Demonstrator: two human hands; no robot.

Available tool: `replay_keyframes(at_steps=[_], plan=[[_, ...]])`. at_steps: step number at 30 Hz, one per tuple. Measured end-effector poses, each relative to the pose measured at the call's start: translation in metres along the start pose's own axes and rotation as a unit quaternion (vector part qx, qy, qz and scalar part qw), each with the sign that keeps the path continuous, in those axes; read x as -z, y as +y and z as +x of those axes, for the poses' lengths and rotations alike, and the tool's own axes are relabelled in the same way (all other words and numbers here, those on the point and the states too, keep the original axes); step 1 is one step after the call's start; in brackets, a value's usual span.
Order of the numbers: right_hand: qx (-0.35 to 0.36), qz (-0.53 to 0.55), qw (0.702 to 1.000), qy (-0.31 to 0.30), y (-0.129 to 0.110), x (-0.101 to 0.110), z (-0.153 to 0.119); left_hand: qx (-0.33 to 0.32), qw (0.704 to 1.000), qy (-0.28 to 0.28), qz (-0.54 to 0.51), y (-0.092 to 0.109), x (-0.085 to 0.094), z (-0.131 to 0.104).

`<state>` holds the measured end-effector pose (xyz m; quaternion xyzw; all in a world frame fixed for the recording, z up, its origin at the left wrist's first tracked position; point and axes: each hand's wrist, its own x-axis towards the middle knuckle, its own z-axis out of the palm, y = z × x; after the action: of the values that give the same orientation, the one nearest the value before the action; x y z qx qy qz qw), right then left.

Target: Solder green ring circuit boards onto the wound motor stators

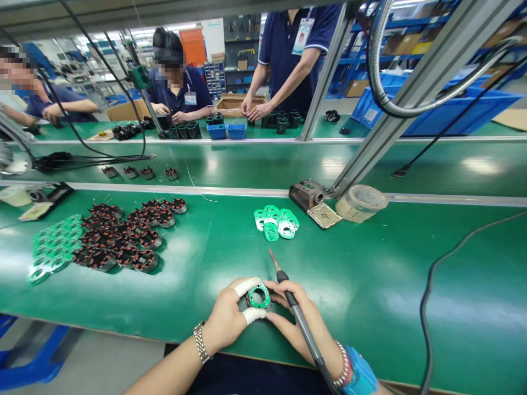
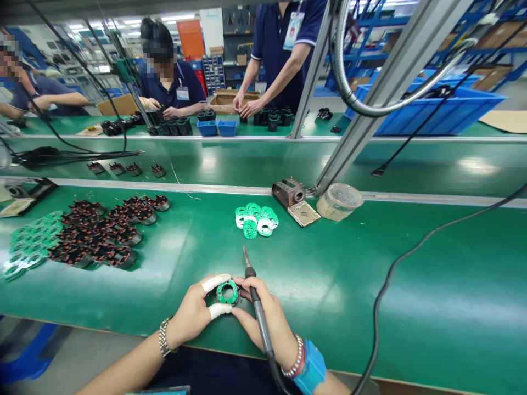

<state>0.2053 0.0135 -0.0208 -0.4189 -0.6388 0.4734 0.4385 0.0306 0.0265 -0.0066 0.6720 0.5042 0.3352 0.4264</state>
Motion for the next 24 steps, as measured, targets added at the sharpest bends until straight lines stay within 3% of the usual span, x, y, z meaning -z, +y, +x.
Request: replay_keyframes(at_steps=[6,11,14,18,21,24], plan=[[-0.003,-0.041,0.999,-0.008,-0.005,0.001,0.003,0.040,0.999,0.003,0.000,-0.004,0.000,-0.011],[0.030,-0.142,0.989,-0.036,-0.014,0.004,0.004,0.017,0.982,-0.133,-0.135,-0.018,0.030,-0.024],[0.059,-0.172,0.982,-0.044,-0.016,0.000,0.007,0.031,0.990,-0.101,-0.089,-0.021,0.045,-0.016],[0.082,-0.183,0.978,-0.053,-0.017,-0.005,0.014,0.001,0.996,-0.086,-0.005,-0.013,0.048,0.006],[0.094,-0.175,0.976,-0.088,-0.020,0.000,0.019,0.008,0.994,-0.093,-0.054,-0.008,0.042,0.014],[0.112,-0.163,0.969,-0.149,-0.026,0.010,0.023,0.085,0.984,-0.073,-0.135,-0.007,0.035,0.014]])
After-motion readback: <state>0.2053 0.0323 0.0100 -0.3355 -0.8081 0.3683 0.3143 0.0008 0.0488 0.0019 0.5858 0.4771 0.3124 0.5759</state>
